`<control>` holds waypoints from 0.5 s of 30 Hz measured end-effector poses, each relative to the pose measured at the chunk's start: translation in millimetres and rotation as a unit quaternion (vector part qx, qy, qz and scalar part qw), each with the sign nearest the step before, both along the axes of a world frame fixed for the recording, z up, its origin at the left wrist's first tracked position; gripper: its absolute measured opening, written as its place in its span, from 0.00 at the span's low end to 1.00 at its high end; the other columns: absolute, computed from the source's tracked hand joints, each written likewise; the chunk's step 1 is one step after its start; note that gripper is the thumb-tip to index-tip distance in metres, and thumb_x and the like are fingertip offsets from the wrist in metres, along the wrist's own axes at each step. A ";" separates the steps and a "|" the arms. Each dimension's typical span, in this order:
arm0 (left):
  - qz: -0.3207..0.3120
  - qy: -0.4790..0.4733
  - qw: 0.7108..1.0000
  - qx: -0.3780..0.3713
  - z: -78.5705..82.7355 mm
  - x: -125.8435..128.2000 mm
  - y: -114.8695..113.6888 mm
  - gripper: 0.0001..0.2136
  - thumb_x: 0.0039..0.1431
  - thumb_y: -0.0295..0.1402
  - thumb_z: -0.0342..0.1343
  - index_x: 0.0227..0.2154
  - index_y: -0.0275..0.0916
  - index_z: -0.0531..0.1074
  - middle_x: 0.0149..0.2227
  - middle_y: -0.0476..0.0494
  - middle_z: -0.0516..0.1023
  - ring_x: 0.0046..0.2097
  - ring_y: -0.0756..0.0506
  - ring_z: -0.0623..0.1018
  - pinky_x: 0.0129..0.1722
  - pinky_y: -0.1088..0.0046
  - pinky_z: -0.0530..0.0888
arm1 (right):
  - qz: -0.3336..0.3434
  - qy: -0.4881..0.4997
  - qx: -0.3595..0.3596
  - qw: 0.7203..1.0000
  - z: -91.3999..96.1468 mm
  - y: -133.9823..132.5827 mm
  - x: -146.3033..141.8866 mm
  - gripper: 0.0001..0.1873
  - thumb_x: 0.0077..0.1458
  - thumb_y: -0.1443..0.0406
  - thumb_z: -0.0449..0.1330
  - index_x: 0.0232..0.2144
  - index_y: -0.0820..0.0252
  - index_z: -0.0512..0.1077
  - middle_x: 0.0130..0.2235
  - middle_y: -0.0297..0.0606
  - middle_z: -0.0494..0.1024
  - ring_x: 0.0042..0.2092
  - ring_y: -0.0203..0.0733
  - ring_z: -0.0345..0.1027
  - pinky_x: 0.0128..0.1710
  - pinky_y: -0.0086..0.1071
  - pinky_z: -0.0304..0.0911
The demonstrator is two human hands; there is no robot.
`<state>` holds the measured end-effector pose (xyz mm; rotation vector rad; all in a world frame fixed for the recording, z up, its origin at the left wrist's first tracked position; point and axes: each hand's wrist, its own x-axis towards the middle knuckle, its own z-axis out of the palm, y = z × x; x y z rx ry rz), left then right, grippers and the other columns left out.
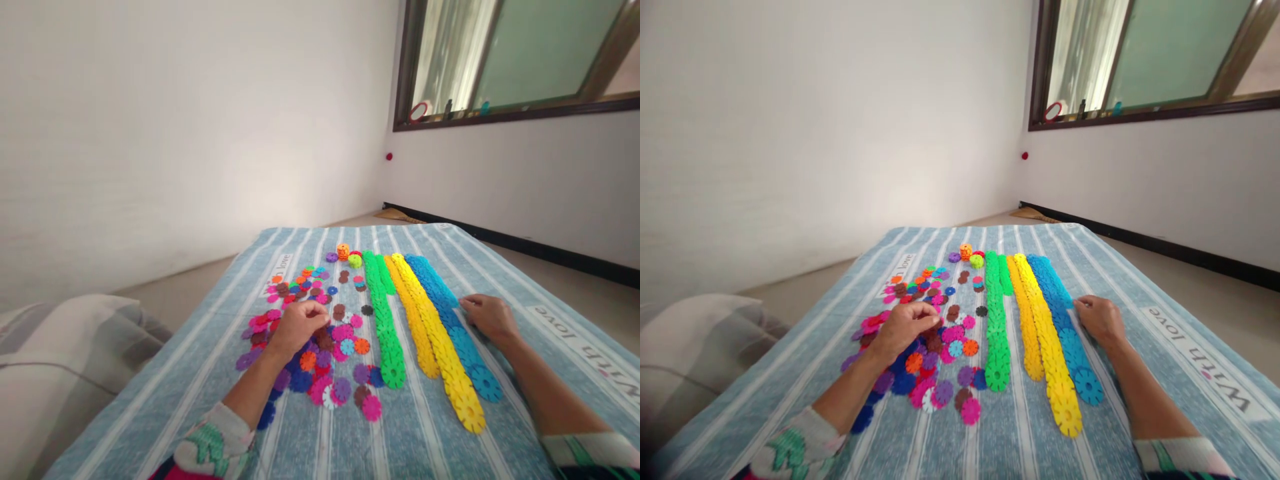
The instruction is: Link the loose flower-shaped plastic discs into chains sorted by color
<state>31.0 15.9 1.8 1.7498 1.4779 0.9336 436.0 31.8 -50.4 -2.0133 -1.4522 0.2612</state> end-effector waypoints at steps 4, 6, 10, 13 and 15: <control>-0.055 0.113 0.991 0.051 -7.9 3.7 0.2 0.06 0.47 0.32 0.56 0.25 0.37 0.76 0.27 0.49 0.77 0.31 0.48 0.74 0.34 0.73 0.68 | -0.012 0.018 0.038 0.999 14.1 -5.8 -7.0 0.25 0.44 0.52 0.50 0.29 0.64 0.79 0.17 0.38 0.72 0.26 0.51 0.70 0.30 0.38 0.60; -0.081 0.167 0.979 0.081 -12.2 7.1 -0.5 0.06 0.46 0.30 0.57 0.27 0.37 0.77 0.29 0.48 0.77 0.33 0.47 0.74 0.36 0.72 0.68 | -0.004 0.027 0.060 0.998 23.4 -8.1 -15.7 0.25 0.44 0.51 0.50 0.29 0.64 0.78 0.17 0.38 0.72 0.24 0.48 0.69 0.30 0.37 0.60; -0.115 0.234 0.958 0.122 -16.9 12.3 -3.1 0.10 0.45 0.29 0.60 0.34 0.37 0.78 0.37 0.43 0.78 0.42 0.43 0.75 0.45 0.69 0.68 | 0.061 0.051 0.095 0.992 40.8 -14.1 -49.1 0.24 0.47 0.50 0.51 0.29 0.62 0.78 0.17 0.35 0.71 0.23 0.44 0.67 0.28 0.33 0.60; -0.125 0.259 0.949 0.130 -16.8 13.0 -4.5 0.08 0.47 0.27 0.59 0.33 0.38 0.77 0.38 0.43 0.78 0.44 0.43 0.74 0.47 0.68 0.68 | 0.143 0.066 0.111 0.981 51.3 -27.4 -88.4 0.23 0.50 0.50 0.52 0.30 0.60 0.78 0.20 0.33 0.72 0.23 0.41 0.67 0.26 0.31 0.58; -0.115 0.267 0.948 0.131 -16.3 12.3 -4.3 0.05 0.48 0.26 0.58 0.30 0.37 0.76 0.36 0.44 0.78 0.42 0.44 0.74 0.45 0.69 0.68 | 0.256 0.077 0.123 0.956 57.4 -43.9 -118.7 0.20 0.55 0.53 0.51 0.30 0.59 0.77 0.24 0.34 0.75 0.25 0.39 0.68 0.26 0.29 0.58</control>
